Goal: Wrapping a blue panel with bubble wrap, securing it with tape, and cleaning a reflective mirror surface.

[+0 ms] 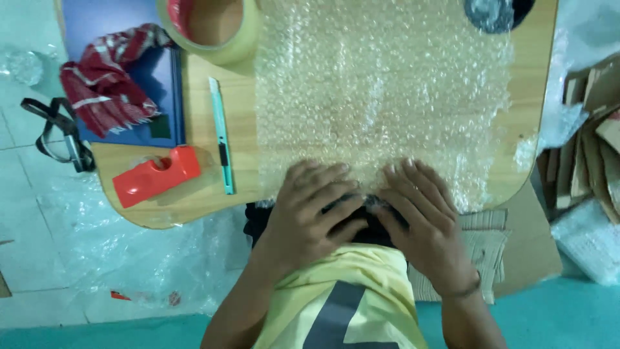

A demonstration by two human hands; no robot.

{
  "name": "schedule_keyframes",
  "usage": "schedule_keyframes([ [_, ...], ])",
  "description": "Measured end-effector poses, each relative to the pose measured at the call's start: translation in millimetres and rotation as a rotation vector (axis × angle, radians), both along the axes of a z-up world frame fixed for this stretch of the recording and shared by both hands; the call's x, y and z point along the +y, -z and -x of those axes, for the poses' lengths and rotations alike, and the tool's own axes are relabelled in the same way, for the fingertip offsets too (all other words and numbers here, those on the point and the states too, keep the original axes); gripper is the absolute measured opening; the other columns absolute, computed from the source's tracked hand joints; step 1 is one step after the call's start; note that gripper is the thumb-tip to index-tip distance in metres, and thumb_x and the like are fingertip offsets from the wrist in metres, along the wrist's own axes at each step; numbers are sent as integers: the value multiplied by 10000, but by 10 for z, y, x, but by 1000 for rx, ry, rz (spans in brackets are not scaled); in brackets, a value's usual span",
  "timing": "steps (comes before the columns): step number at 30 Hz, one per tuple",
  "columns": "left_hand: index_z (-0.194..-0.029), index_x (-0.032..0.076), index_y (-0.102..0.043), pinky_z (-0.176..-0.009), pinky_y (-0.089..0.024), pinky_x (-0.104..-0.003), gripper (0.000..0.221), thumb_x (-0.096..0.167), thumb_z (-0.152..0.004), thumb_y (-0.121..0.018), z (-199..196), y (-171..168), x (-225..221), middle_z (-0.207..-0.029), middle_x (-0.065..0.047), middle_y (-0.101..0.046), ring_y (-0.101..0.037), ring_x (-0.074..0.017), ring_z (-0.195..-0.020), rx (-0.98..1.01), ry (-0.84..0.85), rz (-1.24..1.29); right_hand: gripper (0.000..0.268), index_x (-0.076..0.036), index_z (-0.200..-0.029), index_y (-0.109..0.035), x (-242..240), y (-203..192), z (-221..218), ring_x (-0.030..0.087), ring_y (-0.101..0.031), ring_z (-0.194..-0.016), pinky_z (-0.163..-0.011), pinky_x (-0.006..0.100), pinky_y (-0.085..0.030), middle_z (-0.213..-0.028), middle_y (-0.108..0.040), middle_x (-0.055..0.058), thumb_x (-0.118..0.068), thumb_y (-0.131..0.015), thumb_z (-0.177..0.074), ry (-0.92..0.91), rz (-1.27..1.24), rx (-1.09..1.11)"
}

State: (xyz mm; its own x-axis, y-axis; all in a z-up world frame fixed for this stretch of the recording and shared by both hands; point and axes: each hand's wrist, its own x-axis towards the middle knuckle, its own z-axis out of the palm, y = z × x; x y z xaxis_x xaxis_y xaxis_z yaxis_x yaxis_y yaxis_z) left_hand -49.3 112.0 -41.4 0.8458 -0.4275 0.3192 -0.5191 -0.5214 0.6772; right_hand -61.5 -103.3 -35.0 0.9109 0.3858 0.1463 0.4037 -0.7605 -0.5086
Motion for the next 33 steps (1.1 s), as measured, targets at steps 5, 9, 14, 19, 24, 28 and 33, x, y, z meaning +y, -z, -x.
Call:
schedule_keyframes([
  [5, -1242, 24, -669, -1156, -352, -563, 414, 279, -925, -747, 89, -393, -37, -1231, -150, -681, -563, -339, -1312, 75, -46, -120, 639, -77, -1273, -681, -8, -105, 37, 322, -487, -1450, -1252, 474, -355, -1481, -595, 109, -267, -861, -690, -68, 116, 56],
  [9, -1251, 41, -659, -1189, -366, -549, 362, 262, -969, -713, -48, -389, -42, -1307, -114, -637, -561, -309, -1335, 30, -97, -16, 854, -40, -1362, -612, -31, -162, 39, 295, -503, -1444, -1238, 449, -376, -1466, -613, 100, -364, -914, -631, -30, 43, 140],
  [14, -1335, 55, -620, -1252, -277, -562, 412, 251, -975, -657, -231, -38, 17, -1498, -135, -537, -401, -329, -1483, 34, -178, -171, 621, -71, -1355, -617, -80, -226, -40, 319, -525, -1426, -1169, 450, -449, -1439, -636, 109, -216, -778, -773, 33, -10, 237],
  [19, -1260, 42, -656, -1238, -266, -561, 414, 226, -894, -714, -273, 75, 29, -1474, -172, -547, -409, -349, -1467, 30, -168, -258, 374, -57, -1179, -711, -147, -316, -61, 273, -686, -1264, -1013, 378, -585, -1254, -747, 64, 13, -731, -812, 172, -112, 150],
  [24, -1150, 104, -703, -1162, -317, -519, 353, 290, -855, -760, -327, 44, 33, -1388, -129, -595, -469, -319, -1401, 13, -173, -238, 554, -17, -1142, -727, -134, -397, -356, 293, -705, -1168, -1143, 487, -508, -1230, -742, 123, -300, -887, -694, 118, -86, -56],
  [28, -1179, 52, -714, -1148, -297, -530, 374, 268, -873, -710, -365, -73, 72, -1407, -179, -572, -434, -363, -1411, 61, -104, -288, 628, -28, -1238, -693, -145, -101, -777, 340, -596, -1350, -1187, 479, -441, -1384, -670, 188, -474, -798, -809, 29, 88, -173],
  [33, -1039, 100, -711, -1117, -312, -535, 235, 258, -866, -708, -301, -95, 78, -1417, -158, -543, -434, -339, -1395, 28, -75, -327, 1000, -30, -1585, -341, -221, 181, -879, 494, -136, -1561, -1283, 562, -66, -1670, -183, 327, -652, -623, -855, -24, 301, -21],
])
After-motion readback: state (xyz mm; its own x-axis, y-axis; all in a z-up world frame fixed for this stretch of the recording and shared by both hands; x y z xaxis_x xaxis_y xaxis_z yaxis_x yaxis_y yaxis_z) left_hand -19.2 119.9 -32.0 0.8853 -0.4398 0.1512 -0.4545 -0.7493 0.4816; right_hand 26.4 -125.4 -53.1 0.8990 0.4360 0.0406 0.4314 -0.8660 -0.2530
